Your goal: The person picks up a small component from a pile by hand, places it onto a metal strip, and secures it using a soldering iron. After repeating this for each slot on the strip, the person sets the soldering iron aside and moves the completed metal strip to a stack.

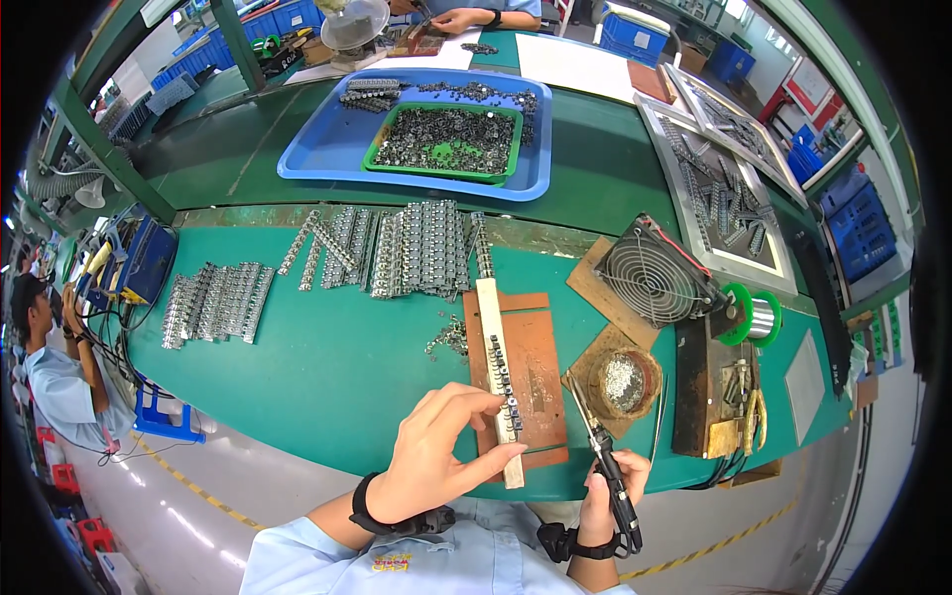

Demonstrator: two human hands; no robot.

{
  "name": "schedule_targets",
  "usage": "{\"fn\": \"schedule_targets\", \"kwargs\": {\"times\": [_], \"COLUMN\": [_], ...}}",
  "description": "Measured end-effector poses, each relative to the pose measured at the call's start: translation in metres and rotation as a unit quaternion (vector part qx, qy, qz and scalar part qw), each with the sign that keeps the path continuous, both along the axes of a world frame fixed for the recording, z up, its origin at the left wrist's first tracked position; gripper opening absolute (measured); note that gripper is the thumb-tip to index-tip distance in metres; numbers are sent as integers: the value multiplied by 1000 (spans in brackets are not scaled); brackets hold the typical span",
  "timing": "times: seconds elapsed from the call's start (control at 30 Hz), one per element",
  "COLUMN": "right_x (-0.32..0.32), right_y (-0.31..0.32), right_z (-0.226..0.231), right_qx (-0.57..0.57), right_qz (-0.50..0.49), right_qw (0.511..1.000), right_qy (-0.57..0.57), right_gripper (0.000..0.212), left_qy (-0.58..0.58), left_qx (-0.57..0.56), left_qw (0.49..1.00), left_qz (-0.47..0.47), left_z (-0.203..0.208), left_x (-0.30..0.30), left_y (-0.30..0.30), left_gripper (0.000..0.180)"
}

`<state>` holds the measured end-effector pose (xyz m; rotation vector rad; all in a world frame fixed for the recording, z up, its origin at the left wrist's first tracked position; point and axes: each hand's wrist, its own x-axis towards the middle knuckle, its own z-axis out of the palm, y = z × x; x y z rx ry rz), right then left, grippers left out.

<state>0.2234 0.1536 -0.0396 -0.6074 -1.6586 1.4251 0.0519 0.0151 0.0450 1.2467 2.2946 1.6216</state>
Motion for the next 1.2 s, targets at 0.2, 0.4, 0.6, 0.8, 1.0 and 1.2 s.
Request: {"fn": "schedule_targets", "kwargs": {"times": [0.2, 0.4, 0.6, 0.8, 1.0, 1.2], "right_x": [1, 1, 1, 1, 0, 1], "right_y": [0, 0, 0, 0, -1, -1], "right_z": [0, 1, -1, -3, -1, -1], "right_qx": [5, 5, 4, 7, 0, -4], "right_qz": [-2, -4, -9, -7, -13, -14], "right_qw": [1000, 1000, 1000, 1000, 1000, 1000], "right_qy": [-7, -12, -5, -3, -2, -7], "right_gripper": [38, 38, 38, 39, 40, 40], "left_qy": [0, -11, -144, -306, -434, -545], "left_qx": [0, -9, -57, -70, -19, 0], "left_qw": [1000, 1000, 987, 945, 898, 832], "left_qz": [1, -2, -48, -89, -70, -102], "left_z": [-1, -3, -19, -34, -36, -39], "left_x": [2, 6, 14, 7, -6, -33], "left_y": [-2, -6, -19, -23, -17, -13], "left_gripper": [36, 36, 35, 28, 20, 17]}}
